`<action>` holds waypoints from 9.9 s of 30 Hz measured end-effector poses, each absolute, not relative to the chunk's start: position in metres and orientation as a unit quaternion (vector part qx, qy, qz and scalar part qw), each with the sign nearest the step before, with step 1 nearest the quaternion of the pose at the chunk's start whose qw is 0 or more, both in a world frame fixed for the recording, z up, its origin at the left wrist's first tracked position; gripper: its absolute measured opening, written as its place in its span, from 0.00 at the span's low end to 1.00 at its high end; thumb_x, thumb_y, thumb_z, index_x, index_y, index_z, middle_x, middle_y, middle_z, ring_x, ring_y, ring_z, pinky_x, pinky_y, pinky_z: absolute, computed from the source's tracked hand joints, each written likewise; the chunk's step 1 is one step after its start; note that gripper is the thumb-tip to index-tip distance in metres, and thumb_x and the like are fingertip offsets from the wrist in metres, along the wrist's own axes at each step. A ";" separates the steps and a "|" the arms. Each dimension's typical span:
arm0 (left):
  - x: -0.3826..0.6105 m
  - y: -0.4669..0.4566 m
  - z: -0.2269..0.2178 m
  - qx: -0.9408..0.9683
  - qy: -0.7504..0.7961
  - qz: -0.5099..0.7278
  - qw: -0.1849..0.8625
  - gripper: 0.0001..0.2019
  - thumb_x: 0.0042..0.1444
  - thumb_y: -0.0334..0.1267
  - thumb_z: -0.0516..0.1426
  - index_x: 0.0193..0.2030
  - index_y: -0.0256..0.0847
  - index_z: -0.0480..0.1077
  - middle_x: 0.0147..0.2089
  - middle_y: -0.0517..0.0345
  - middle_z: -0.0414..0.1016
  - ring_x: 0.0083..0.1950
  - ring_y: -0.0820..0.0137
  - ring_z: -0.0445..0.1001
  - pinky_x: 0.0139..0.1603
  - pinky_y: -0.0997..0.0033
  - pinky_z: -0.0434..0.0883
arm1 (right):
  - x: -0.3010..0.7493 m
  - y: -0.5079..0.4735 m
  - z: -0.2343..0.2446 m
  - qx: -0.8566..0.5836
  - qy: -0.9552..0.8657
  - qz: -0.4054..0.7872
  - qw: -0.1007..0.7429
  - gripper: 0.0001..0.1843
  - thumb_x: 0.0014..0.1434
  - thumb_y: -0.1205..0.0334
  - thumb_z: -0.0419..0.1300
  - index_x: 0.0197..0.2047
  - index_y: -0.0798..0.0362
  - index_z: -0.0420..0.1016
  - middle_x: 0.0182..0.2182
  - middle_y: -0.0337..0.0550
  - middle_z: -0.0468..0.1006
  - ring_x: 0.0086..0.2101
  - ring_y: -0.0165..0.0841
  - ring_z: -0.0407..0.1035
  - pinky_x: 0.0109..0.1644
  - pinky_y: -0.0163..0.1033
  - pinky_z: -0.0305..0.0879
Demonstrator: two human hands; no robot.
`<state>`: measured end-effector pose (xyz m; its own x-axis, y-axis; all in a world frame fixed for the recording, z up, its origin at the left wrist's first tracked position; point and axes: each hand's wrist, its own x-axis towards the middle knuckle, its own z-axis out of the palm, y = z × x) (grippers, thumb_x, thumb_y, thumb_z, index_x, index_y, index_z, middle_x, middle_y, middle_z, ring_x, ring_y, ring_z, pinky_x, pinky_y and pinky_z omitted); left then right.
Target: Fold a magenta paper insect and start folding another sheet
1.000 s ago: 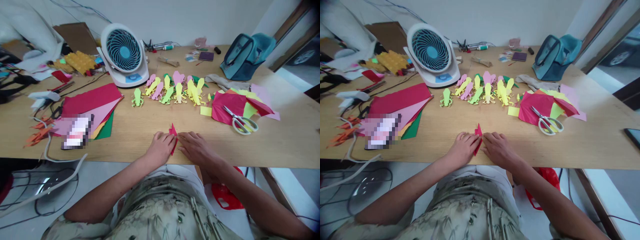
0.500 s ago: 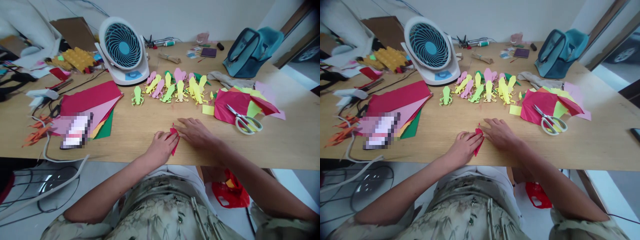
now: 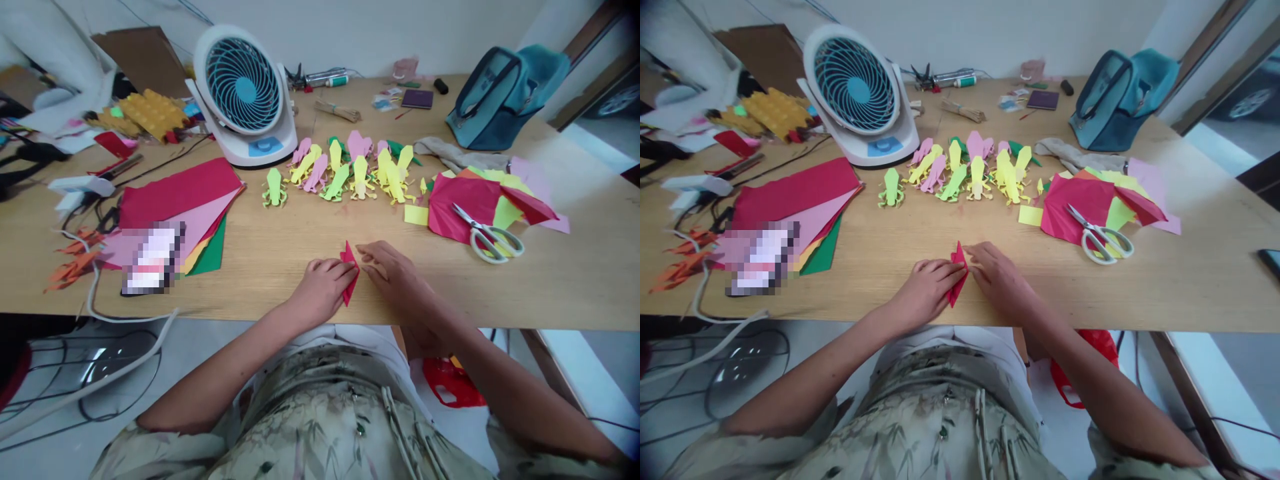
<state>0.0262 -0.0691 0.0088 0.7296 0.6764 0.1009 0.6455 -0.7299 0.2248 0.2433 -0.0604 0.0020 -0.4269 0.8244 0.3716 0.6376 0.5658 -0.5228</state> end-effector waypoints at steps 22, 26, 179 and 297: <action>0.011 -0.031 0.015 0.871 0.385 0.199 0.232 0.03 0.59 0.32 0.58 0.38 0.40 0.74 0.38 0.55 0.74 0.42 0.66 0.72 0.44 0.67 0.68 | 0.228 -0.069 0.006 -0.454 -0.816 0.219 0.282 0.15 0.59 0.74 0.56 0.46 0.50 0.75 0.45 0.48 0.76 0.45 0.39 0.72 0.49 0.42 0.67; 0.007 -0.030 0.017 0.876 0.353 0.198 0.261 0.04 0.61 0.32 0.57 0.39 0.39 0.74 0.40 0.54 0.74 0.44 0.67 0.72 0.45 0.69 0.68 | 0.226 -0.070 0.007 -0.456 -0.817 0.218 0.277 0.13 0.60 0.73 0.57 0.46 0.51 0.75 0.44 0.48 0.76 0.44 0.39 0.71 0.48 0.42 0.67; -0.015 -0.034 0.004 0.970 0.236 -0.008 0.063 0.36 0.66 0.61 0.47 0.76 0.51 0.46 0.79 0.39 0.37 0.78 0.43 0.42 0.70 0.29 0.47 | 0.222 -0.018 -0.009 -0.536 -0.773 0.211 0.266 0.10 0.59 0.68 0.63 0.45 0.53 0.81 0.40 0.46 0.79 0.38 0.33 0.74 0.45 0.38 0.69; 0.012 -0.090 -0.013 0.940 0.332 -0.022 0.082 0.52 0.52 0.61 0.63 0.77 0.53 0.43 0.79 0.38 0.40 0.78 0.40 0.43 0.68 0.27 0.51 | 0.196 0.009 -0.007 -0.651 -0.752 0.041 0.100 0.33 0.69 0.48 0.50 0.72 0.53 0.58 0.72 0.57 0.54 0.68 0.47 0.51 0.67 0.53 0.46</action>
